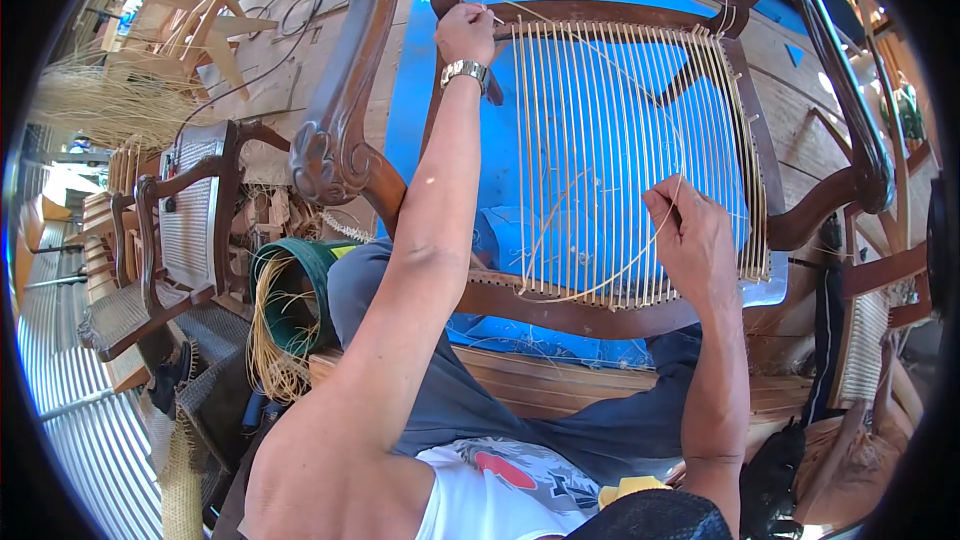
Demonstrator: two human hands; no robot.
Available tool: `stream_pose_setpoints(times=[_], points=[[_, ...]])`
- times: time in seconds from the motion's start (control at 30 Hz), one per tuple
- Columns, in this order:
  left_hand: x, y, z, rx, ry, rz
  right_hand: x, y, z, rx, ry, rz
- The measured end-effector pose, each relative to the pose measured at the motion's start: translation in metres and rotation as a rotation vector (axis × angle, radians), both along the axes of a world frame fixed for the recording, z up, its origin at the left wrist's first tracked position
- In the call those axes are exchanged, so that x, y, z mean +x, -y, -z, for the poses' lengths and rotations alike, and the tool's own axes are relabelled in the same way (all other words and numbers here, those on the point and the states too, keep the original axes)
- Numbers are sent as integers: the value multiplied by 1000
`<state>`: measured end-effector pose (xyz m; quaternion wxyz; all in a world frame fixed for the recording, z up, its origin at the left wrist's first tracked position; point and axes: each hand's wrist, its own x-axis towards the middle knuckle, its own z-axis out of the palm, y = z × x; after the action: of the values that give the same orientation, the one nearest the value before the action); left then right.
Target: Repairing a chair by weaving new straw material onto the seat frame.
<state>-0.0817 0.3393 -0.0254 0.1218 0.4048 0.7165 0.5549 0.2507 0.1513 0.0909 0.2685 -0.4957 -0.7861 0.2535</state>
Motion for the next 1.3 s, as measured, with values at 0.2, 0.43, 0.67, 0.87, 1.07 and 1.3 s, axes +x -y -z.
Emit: stream_pose_setpoints(times=[0.2, 0.43, 0.67, 0.87, 1.07, 1.3], points=[[0, 0, -8, -132, -144, 128, -3, -2, 4, 26, 10, -17], [9, 3, -16, -197, -416, 129, -4, -1, 2, 2, 78, 1], [7, -5, -10, -174, -316, 159, -6, -4, 2, -42, 81, -17], [4, -4, -5, -134, -232, 107, -9, -4, 3, -11, 57, -38], [8, -4, 2, -85, -400, 47, -8, -5, 3, -9, 79, -57], [11, 3, -1, -48, -501, 40, -9, -6, 0, 6, 71, -80]])
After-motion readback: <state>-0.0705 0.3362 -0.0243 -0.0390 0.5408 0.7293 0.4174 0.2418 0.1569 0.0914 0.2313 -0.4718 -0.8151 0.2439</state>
